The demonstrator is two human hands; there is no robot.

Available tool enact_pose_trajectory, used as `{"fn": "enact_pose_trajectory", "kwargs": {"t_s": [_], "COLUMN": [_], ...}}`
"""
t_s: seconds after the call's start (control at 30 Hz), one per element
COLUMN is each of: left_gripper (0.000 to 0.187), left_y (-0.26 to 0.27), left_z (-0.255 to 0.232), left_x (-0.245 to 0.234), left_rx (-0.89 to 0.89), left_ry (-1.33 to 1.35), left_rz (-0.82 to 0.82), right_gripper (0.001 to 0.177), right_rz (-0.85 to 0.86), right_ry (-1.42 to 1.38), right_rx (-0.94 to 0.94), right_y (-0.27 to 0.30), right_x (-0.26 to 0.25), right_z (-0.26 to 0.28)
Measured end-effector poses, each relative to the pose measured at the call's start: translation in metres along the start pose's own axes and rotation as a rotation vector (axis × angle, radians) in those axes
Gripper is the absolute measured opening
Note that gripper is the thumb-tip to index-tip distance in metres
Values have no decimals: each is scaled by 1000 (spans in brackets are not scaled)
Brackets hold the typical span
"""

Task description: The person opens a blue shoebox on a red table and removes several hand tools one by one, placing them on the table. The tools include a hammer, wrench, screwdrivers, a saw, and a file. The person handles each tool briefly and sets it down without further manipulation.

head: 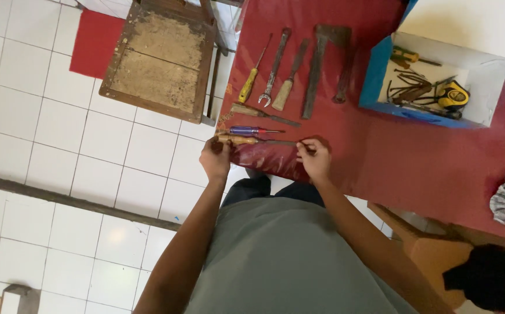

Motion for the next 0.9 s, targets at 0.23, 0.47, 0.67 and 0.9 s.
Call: {"fn": "enact_pose_trajectory", "kwargs": {"t_s": [0.23,0.47,0.67,0.9], "left_gripper": [37,29,19,17], "left_y": [46,92,126,175], "left_z": [-76,-186,-260,-331], "left_x": [-32,18,58,87], "left_rx": [164,634,714,777], "left_ry": [45,201,247,207], "left_rz": [-82,117,469,521], "right_gripper": [20,20,17,16], "right_rz": [64,-94,-91,62], "right_ry": [149,163,101,65], "right_rx": [-197,-112,-131,-266], "right_y": [46,56,63,36], "right_x": [-55,-126,-159,-218], "right_z": [33,67,96,152]}}
Point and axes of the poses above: each hand's wrist, its own y-axis away from the middle knuckle, its own x-axis out of the palm, z = x × y, the point moved 7 cm from there along -y, towards the middle knuckle, and after that the axes turned 15 degrees about -y, right-handed, at the moved point
